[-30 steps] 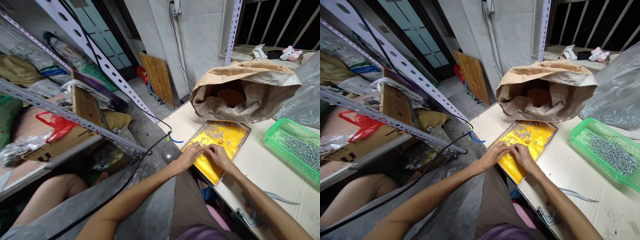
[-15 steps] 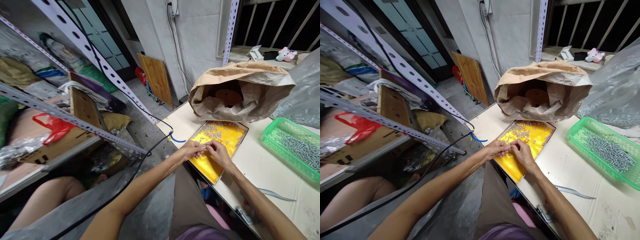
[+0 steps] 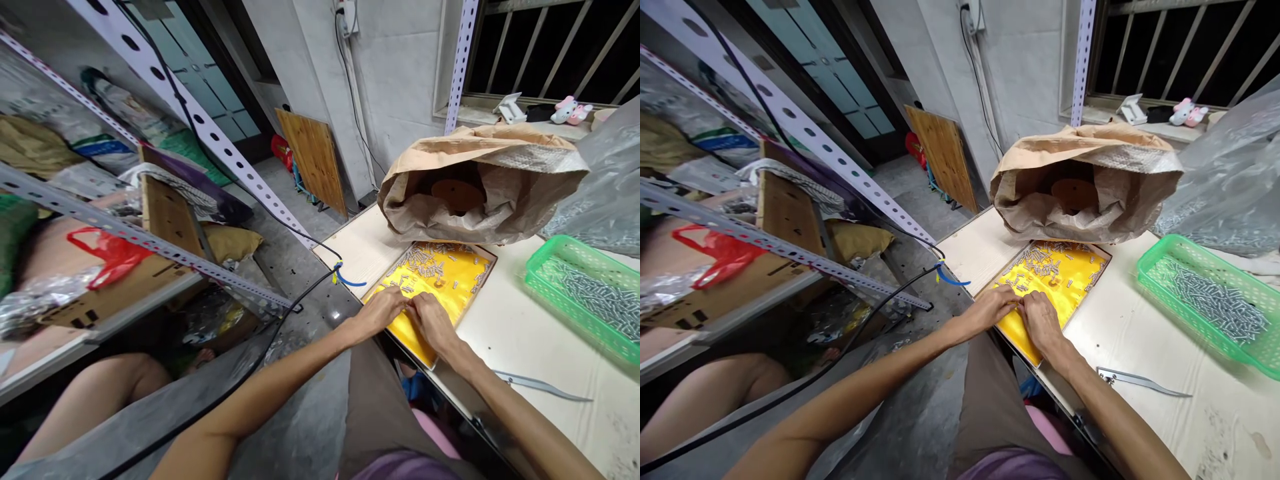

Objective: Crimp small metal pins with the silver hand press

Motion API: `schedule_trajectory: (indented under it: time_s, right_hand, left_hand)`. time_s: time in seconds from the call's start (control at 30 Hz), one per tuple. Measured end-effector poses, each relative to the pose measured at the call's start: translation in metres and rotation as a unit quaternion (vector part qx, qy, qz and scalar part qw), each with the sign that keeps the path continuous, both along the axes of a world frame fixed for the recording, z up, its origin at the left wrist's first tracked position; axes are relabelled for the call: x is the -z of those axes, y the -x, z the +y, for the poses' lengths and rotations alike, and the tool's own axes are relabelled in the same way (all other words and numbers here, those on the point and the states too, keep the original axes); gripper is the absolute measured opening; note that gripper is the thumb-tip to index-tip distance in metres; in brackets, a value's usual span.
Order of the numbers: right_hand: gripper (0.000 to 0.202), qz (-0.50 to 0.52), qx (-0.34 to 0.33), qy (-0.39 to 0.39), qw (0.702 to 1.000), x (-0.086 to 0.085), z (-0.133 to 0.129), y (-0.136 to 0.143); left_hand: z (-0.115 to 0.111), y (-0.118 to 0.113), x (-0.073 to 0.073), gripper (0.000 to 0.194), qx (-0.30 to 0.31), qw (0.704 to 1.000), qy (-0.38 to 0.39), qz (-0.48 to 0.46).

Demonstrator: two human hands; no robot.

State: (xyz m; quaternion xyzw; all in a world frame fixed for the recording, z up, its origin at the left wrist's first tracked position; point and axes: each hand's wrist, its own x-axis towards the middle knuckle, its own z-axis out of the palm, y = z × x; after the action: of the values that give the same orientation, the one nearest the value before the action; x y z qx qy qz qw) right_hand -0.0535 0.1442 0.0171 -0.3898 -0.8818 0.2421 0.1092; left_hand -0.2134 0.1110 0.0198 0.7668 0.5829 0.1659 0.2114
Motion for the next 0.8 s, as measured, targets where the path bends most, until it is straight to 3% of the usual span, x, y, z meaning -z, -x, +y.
schedule_trajectory:
  time_s: [0.07, 0.2, 0.33, 0.57, 0.73, 0.8]
  right_hand:
    - [0.013, 0.059, 0.016, 0.055, 0.997, 0.003, 0.003, -0.002]
    - [0.010, 0.183, 0.087, 0.149, 0.968, 0.004, 0.009, -0.005]
    - [0.019, 0.273, 0.120, 0.139, 0.944, 0.004, 0.010, -0.005]
    - [0.023, 0.284, 0.148, 0.208, 0.924, 0.011, 0.015, -0.009]
    - [0.025, 0.290, 0.108, 0.250, 0.917, 0.005, 0.018, -0.015]
    - [0.025, 0.294, 0.104, 0.251, 0.917, 0.004, 0.018, -0.017]
  left_hand:
    - [-0.005, -0.004, 0.001, 0.019, 0.005, 0.999, -0.009, 0.039]
    - [-0.006, -0.018, 0.005, 0.017, -0.042, 0.995, -0.030, 0.081]
    - [-0.002, -0.030, 0.009, 0.016, -0.095, 0.994, -0.046, 0.017]
    - [0.000, -0.032, 0.008, 0.003, -0.097, 0.989, -0.008, -0.110]
    - [0.001, -0.033, 0.000, 0.017, -0.134, 0.979, 0.017, -0.153]
    - [0.003, -0.034, -0.003, 0.019, -0.160, 0.965, 0.082, -0.190]
